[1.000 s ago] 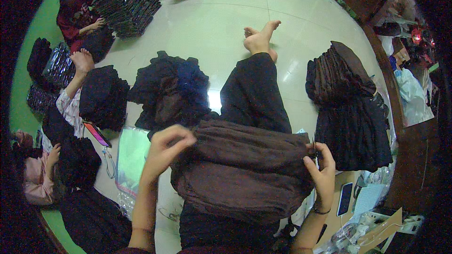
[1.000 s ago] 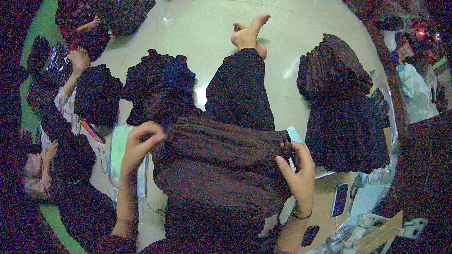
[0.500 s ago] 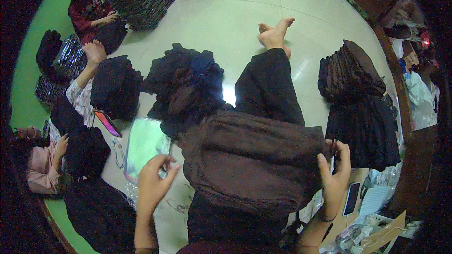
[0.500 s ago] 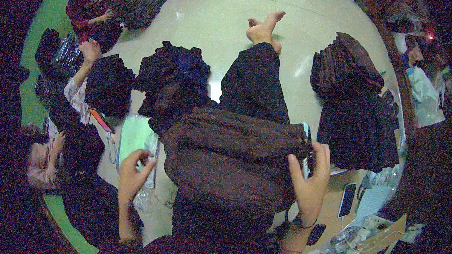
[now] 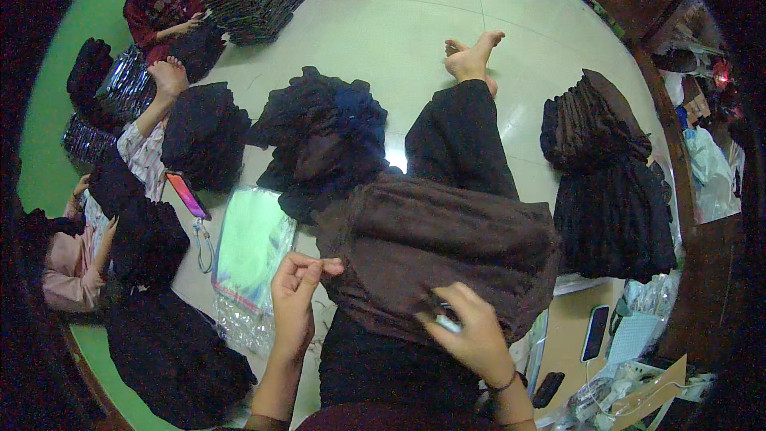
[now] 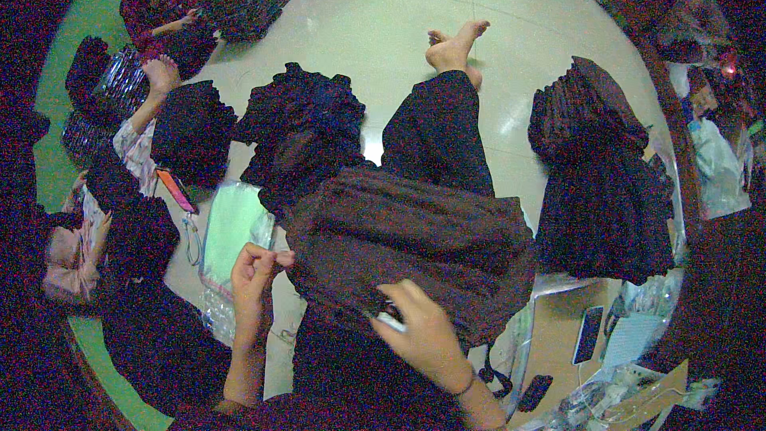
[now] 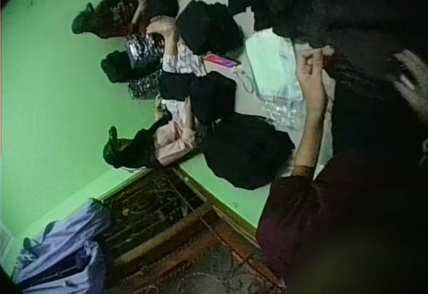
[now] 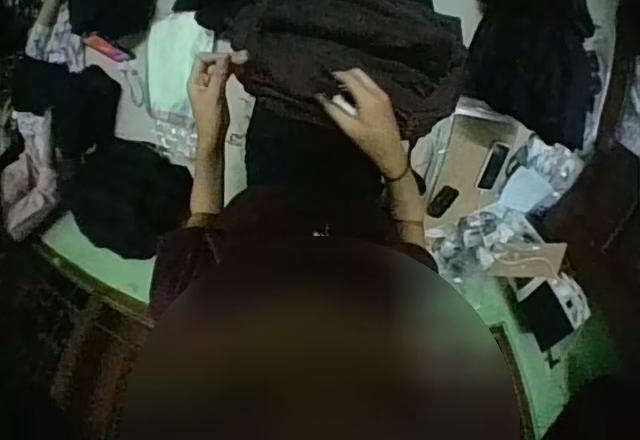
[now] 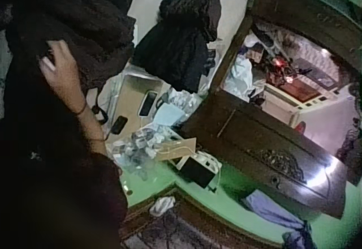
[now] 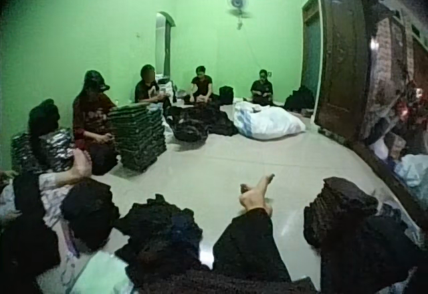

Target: The person sits on the floor and uses a small blade to trim loose threads from a brown garment. They repeatedly pull threads and cut them close to the fabric, then place the garment aside.

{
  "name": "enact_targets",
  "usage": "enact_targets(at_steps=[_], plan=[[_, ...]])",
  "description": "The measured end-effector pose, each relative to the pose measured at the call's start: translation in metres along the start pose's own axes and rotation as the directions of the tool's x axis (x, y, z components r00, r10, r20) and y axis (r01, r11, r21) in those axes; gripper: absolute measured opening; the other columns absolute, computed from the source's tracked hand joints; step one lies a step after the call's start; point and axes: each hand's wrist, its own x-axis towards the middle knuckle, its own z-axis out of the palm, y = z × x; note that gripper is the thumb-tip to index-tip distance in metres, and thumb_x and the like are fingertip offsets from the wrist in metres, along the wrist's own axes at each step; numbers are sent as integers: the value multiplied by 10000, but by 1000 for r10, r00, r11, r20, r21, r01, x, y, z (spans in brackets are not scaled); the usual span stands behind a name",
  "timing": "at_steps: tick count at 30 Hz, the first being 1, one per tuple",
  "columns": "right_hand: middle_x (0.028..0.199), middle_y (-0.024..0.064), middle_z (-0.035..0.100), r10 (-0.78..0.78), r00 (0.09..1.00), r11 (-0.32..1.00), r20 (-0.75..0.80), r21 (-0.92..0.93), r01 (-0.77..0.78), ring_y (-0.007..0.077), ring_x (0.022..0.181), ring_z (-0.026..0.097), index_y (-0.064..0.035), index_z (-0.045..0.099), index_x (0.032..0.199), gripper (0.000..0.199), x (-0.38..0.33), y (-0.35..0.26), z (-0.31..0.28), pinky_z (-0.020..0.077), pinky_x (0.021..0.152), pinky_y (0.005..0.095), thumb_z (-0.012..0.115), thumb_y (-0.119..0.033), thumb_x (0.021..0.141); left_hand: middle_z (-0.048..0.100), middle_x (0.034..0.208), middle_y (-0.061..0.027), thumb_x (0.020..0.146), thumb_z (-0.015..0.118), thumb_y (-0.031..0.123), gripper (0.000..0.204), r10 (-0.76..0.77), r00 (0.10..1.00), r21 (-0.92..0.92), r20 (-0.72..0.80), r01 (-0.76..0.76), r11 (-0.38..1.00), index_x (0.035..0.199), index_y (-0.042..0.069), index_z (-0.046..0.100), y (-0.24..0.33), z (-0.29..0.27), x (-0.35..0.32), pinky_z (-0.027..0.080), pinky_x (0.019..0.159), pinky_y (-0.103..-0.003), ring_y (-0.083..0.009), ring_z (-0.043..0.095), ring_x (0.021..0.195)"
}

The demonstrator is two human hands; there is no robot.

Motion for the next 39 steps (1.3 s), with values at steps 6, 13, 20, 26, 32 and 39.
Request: enact_targets(at_steps=[6, 13, 20, 26, 32, 39], plan=[[882, 160, 540, 69, 997, 992, 41, -108, -64, 329, 799, 556, 13, 533, 952, 310, 7, 7, 30, 448, 685, 345, 655, -155, 722, 470, 615, -8, 883, 469, 120, 89, -186, 981, -102, 58, 191, 976, 837, 44, 462, 14, -16, -7, 367, 513, -201, -66, 450, 549], [897, 201, 549, 88, 996, 995, 26, 38, -89, 367, 818, 550, 29, 523, 949, 266, 10, 13, 19, 449, 712, 377, 611, -116, 743, 503, 648, 9, 864, 499, 123, 88, -480, 863, 356, 157, 404, 843, 852, 36, 497, 30, -49, -16, 324, 482, -183, -33, 417, 548], [766, 150, 588, 218, 975, 969, -49, 126, -211, 199, 701, 572, 32, 545, 859, 167, 12, 12, 17, 424, 644, 284, 563, -125, 805, 533, 884, -107, 712, 632, 79, 199, 131, 973, 763, 189, -230, 604, 863, 11, 522, 17, -17, -23, 415, 728, -318, -217, 519, 826], [756, 118, 593, 243, 969, 957, -46, 173, -232, 135, 717, 555, 31, 545, 884, 169, 13, 9, 16, 422, 649, 268, 551, -123, 816, 519, 913, -117, 636, 696, 95, 318, 287, 872, 763, 397, -487, 425, 903, 41, 531, 4, 26, -18, 385, 791, -355, -282, 497, 889], [731, 107, 572, 249, 964, 956, -88, 179, -231, 108, 725, 527, 24, 541, 848, 144, 12, 0, 11, 411, 647, 251, 548, -117, 818, 506, 946, -129, 615, 644, 62, 321, 329, 894, 806, 304, -425, 411, 915, 45, 533, -13, 46, -2, 375, 801, -381, -312, 483, 918], [857, 122, 547, 16, 991, 989, -134, -144, -36, 274, 732, 559, -29, 492, 949, 265, 7, -3, 1, 438, 642, 334, 609, -54, 712, 575, 854, -117, 637, 536, -49, 272, 291, 951, 706, 105, -277, 652, 903, 7, 540, -2, 24, 4, 444, 735, -346, -254, 567, 828]])
